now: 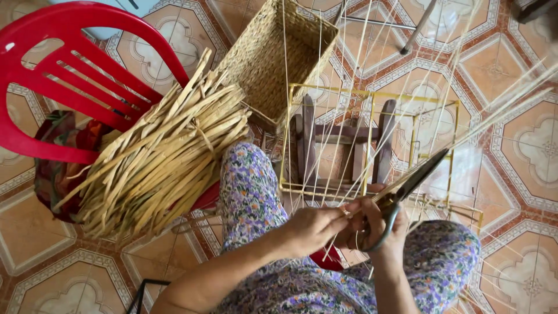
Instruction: The person is seen weaving and trimming a basket made of natural fibers, then assembling a metal frame for a lantern.
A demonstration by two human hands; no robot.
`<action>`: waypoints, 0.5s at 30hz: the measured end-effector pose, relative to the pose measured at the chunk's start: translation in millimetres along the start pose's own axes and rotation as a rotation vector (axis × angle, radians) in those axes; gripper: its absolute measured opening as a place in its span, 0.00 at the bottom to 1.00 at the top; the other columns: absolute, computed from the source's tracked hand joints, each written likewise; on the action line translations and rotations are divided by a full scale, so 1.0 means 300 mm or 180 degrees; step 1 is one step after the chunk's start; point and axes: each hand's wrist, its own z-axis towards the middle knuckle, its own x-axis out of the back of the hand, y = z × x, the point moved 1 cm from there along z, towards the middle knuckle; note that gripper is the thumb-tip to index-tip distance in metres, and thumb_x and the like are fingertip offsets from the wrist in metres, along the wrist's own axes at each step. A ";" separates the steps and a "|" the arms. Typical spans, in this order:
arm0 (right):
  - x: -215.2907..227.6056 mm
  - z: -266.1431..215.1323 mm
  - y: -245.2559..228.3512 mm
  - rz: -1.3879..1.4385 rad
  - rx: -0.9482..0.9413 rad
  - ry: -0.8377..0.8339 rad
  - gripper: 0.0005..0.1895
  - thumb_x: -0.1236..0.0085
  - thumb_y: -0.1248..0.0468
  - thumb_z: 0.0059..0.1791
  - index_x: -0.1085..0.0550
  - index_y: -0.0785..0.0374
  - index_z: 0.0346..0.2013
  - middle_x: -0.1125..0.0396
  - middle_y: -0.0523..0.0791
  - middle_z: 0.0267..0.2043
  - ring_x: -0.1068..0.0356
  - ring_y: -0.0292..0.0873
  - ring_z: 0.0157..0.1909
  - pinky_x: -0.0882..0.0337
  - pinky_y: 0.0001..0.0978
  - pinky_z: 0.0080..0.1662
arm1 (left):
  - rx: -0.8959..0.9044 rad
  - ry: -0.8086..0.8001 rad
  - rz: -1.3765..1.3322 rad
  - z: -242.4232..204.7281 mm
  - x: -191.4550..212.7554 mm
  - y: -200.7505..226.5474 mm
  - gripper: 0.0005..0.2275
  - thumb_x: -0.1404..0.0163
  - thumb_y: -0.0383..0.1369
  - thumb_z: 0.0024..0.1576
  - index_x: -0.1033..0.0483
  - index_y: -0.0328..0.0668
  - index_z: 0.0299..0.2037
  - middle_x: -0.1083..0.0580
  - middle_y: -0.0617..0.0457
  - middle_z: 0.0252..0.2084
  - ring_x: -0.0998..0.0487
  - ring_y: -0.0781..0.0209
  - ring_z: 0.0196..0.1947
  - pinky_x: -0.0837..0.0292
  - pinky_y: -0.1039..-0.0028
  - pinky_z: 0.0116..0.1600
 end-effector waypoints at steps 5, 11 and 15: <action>0.089 0.128 0.157 -0.0354 0.0583 -0.0168 0.11 0.50 0.70 0.56 0.29 0.64 0.53 0.25 0.50 0.34 0.31 0.35 0.24 0.32 0.24 0.21 | -0.0917 0.1768 -0.0330 0.049 0.467 0.034 0.12 0.58 0.39 0.69 0.24 0.42 0.45 0.22 0.48 0.48 0.20 0.65 0.43 0.18 0.72 0.44; 0.056 0.141 0.199 -0.0153 0.0240 0.0080 0.13 0.51 0.69 0.54 0.30 0.60 0.54 0.26 0.49 0.32 0.31 0.33 0.24 0.32 0.25 0.18 | 0.0260 0.2436 0.2487 0.440 0.968 -0.289 0.11 0.55 0.30 0.64 0.25 0.36 0.53 0.21 0.44 0.47 0.19 0.56 0.43 0.22 0.65 0.50; 0.114 0.153 0.285 0.0034 0.0376 0.0089 0.12 0.50 0.69 0.56 0.30 0.61 0.55 0.25 0.48 0.32 0.33 0.31 0.23 0.35 0.21 0.18 | 0.1735 0.1228 0.3115 0.702 1.027 -0.469 0.11 0.58 0.28 0.65 0.24 0.36 0.52 0.22 0.42 0.48 0.20 0.52 0.42 0.22 0.63 0.50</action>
